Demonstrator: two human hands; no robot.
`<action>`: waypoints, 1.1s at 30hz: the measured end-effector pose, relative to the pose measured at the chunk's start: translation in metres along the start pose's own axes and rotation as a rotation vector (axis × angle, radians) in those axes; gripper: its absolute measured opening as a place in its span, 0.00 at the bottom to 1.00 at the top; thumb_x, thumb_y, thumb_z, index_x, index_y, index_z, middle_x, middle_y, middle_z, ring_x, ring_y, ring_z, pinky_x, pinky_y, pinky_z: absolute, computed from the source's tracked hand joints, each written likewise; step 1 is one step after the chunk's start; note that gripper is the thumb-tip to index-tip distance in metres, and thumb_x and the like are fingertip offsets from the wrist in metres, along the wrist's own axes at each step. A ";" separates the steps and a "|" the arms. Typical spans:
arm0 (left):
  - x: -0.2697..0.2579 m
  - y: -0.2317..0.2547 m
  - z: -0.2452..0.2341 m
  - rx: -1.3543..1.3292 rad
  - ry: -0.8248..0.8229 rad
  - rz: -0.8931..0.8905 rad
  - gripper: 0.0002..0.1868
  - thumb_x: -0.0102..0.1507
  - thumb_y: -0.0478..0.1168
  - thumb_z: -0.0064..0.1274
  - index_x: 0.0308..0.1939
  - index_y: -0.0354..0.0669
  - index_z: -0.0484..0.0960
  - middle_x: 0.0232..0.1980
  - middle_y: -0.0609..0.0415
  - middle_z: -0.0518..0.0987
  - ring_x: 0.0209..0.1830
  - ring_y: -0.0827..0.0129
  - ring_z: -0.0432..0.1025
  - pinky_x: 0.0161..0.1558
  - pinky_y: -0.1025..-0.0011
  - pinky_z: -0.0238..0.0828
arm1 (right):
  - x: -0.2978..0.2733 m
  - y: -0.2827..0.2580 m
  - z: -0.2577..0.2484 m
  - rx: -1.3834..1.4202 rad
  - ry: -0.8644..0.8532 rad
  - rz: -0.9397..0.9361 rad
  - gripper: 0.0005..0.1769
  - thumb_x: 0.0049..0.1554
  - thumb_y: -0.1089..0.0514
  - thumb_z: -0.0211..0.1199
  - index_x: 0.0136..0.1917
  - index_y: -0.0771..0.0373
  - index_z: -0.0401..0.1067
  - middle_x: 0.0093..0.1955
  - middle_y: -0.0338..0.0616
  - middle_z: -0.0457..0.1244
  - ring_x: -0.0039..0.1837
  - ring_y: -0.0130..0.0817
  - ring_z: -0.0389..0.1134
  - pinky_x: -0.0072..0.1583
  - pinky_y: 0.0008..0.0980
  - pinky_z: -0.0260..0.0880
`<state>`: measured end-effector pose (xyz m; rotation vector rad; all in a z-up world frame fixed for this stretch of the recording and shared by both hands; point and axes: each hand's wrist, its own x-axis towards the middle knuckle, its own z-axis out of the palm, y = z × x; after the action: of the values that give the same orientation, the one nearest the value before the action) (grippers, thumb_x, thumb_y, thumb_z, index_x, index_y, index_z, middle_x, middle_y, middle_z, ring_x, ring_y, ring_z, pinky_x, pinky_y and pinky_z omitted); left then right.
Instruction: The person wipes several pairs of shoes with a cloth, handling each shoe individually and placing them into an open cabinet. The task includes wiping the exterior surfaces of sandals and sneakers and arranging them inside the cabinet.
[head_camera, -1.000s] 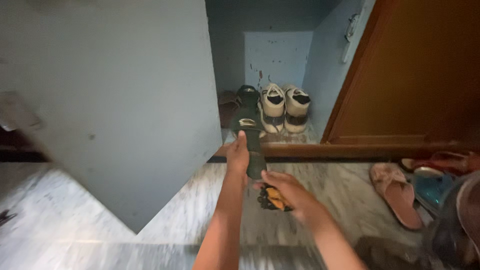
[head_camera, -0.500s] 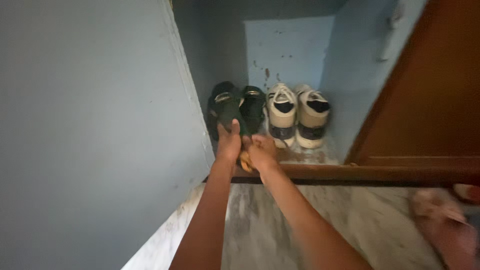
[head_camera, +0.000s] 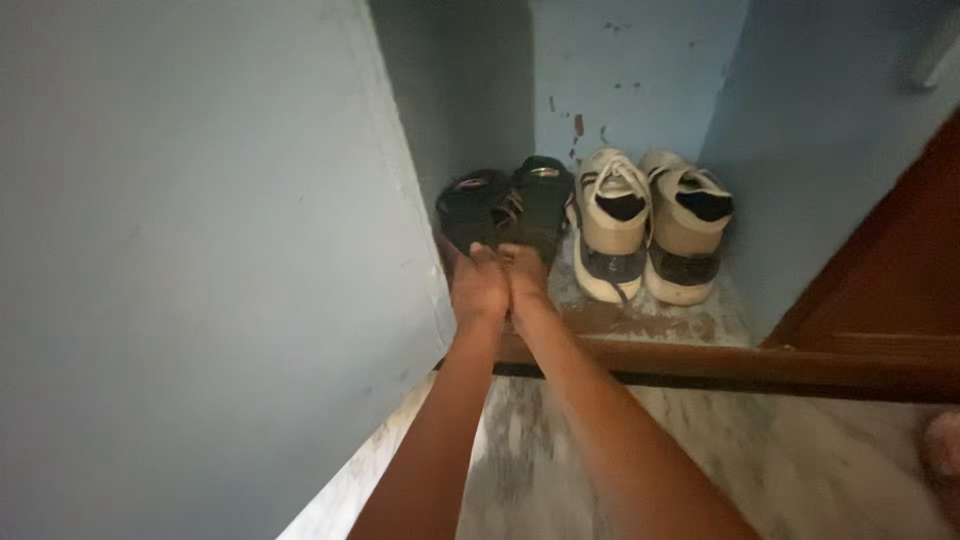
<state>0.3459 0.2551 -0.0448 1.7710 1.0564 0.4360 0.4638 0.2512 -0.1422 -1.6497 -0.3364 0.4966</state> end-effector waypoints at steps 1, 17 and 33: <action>-0.003 0.005 -0.001 -0.030 -0.007 0.018 0.37 0.71 0.58 0.23 0.78 0.40 0.50 0.79 0.37 0.57 0.80 0.44 0.51 0.77 0.53 0.44 | 0.010 -0.002 -0.003 0.009 0.012 0.006 0.14 0.61 0.53 0.60 0.55 0.64 0.75 0.51 0.46 0.68 0.48 0.38 0.70 0.51 0.38 0.69; -0.003 0.010 -0.002 0.544 -0.023 0.258 0.39 0.64 0.36 0.54 0.77 0.49 0.55 0.85 0.34 0.42 0.73 0.45 0.61 0.67 0.56 0.66 | -0.105 -0.098 -0.052 -1.286 0.166 -0.349 0.09 0.59 0.58 0.62 0.43 0.64 0.81 0.43 0.55 0.71 0.44 0.44 0.74 0.45 0.42 0.73; 0.069 -0.027 0.036 0.914 0.000 0.460 0.26 0.66 0.33 0.50 0.69 0.42 0.66 0.65 0.37 0.74 0.60 0.51 0.76 0.50 0.61 0.78 | -0.095 -0.078 -0.056 -1.532 0.143 -0.493 0.03 0.52 0.60 0.66 0.41 0.61 0.78 0.38 0.49 0.71 0.39 0.42 0.75 0.40 0.41 0.74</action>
<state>0.3964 0.2946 -0.0962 2.8519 0.8947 0.2261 0.4146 0.1676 -0.0480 -2.8799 -1.1584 -0.4328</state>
